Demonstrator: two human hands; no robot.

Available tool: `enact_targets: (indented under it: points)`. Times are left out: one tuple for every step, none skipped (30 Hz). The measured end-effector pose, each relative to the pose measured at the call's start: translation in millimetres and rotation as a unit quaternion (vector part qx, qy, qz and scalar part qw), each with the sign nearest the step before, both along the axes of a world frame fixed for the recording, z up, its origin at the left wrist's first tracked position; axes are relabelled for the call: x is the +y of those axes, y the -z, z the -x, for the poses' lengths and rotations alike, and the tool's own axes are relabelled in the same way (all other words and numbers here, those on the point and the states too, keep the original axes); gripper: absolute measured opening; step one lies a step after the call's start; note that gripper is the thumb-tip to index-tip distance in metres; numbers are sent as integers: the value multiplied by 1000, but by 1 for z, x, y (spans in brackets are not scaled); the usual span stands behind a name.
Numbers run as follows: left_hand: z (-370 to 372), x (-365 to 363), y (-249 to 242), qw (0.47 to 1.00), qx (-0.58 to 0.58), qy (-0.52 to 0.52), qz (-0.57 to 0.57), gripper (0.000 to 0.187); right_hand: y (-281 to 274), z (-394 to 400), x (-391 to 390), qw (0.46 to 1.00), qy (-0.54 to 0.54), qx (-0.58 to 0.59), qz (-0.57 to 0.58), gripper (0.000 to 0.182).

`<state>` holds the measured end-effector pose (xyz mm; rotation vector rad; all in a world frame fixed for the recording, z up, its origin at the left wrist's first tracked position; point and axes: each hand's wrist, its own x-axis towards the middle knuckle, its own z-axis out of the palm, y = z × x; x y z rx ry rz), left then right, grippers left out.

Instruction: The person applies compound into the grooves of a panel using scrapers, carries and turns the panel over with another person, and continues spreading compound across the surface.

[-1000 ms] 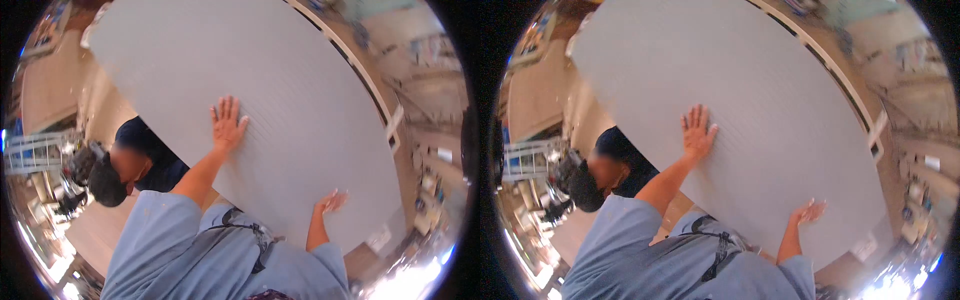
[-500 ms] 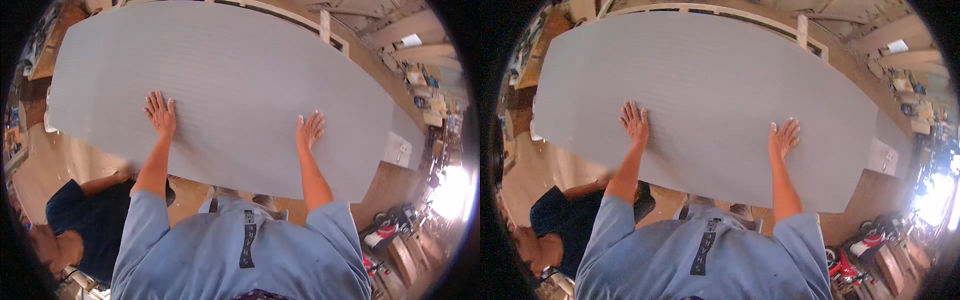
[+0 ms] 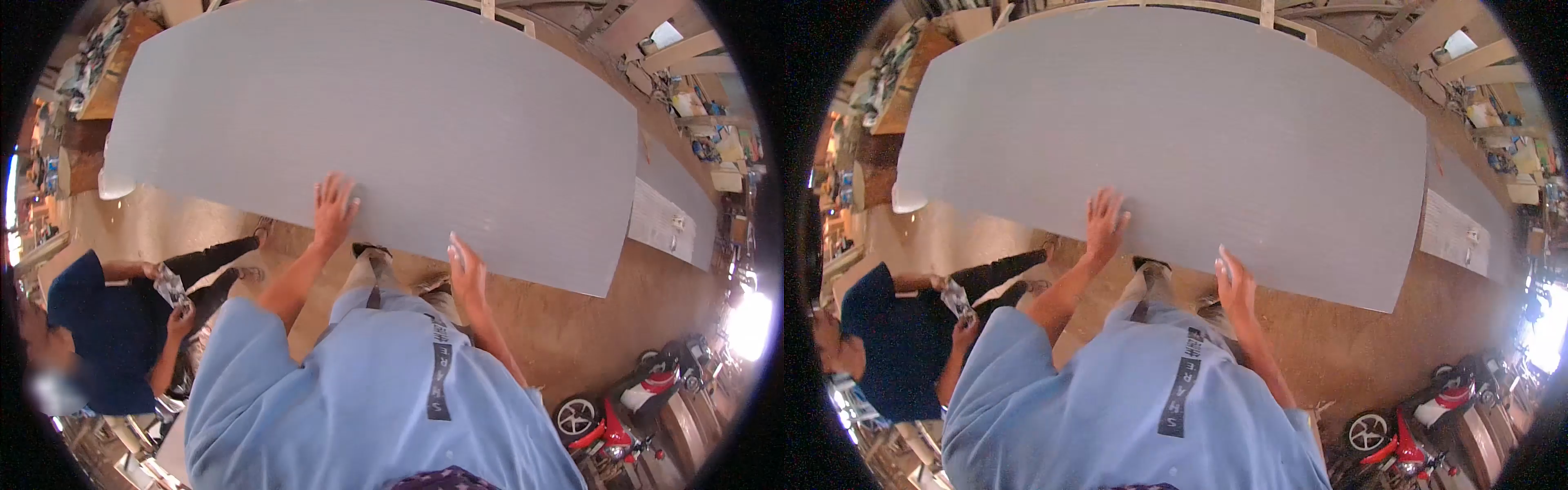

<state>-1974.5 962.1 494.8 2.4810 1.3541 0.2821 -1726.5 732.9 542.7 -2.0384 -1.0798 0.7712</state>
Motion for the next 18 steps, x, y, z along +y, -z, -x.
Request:
enact_targets:
  points:
    - [-9,-21,-9,997,-29,72,-15,47,-3,2,-29,999,-2,35,-14,34]
    - [-16,-44,-13,997,-25,68,-18,47,-8,1,-61,999,-6,39,-17,34]
    - [-25,-69,-11,997,-23,64,38,43,-9,-6,-100,995,16,90,49,35]
    - [-34,-74,-11,994,-23,64,88,40,-9,-14,-125,983,42,138,109,37]
    - [-43,-80,-6,995,-22,59,79,48,0,-26,-159,979,74,133,138,36]
    - [-51,-91,-2,995,-22,65,71,48,23,-40,-205,972,107,126,167,35]
    - [-63,-96,0,991,43,28,126,54,53,-57,-252,977,107,65,171,35]
    - [-73,-102,-1,978,108,-10,181,61,75,-76,-299,978,108,4,177,35]
    - [-84,-108,-6,979,107,-4,171,61,84,-96,-347,968,120,-31,217,33]
    - [-95,-109,-11,976,130,-6,175,67,91,-118,-377,956,129,-65,256,32]
    - [-97,-98,-13,970,156,-7,185,73,98,-132,-383,956,135,-62,254,32]
    - [-103,-102,-13,971,159,0,181,73,104,-142,-399,946,183,-51,264,31]
    - [-109,-109,-11,967,153,60,193,75,107,-141,-410,932,231,-39,276,30]
    - [-113,-119,-7,959,149,121,209,77,113,-135,-418,929,239,-33,281,30]
    - [-122,-126,-12,957,154,132,209,77,118,-132,-414,927,297,23,226,29]
    - [-133,-138,-20,950,147,163,223,78,123,-128,-418,918,351,75,170,28]
    - [-141,-150,-25,943,137,191,236,79,130,-119,-421,914,358,73,173,28]
    - [-148,-158,-22,942,134,197,236,79,147,-112,-420,915,359,77,164,33]
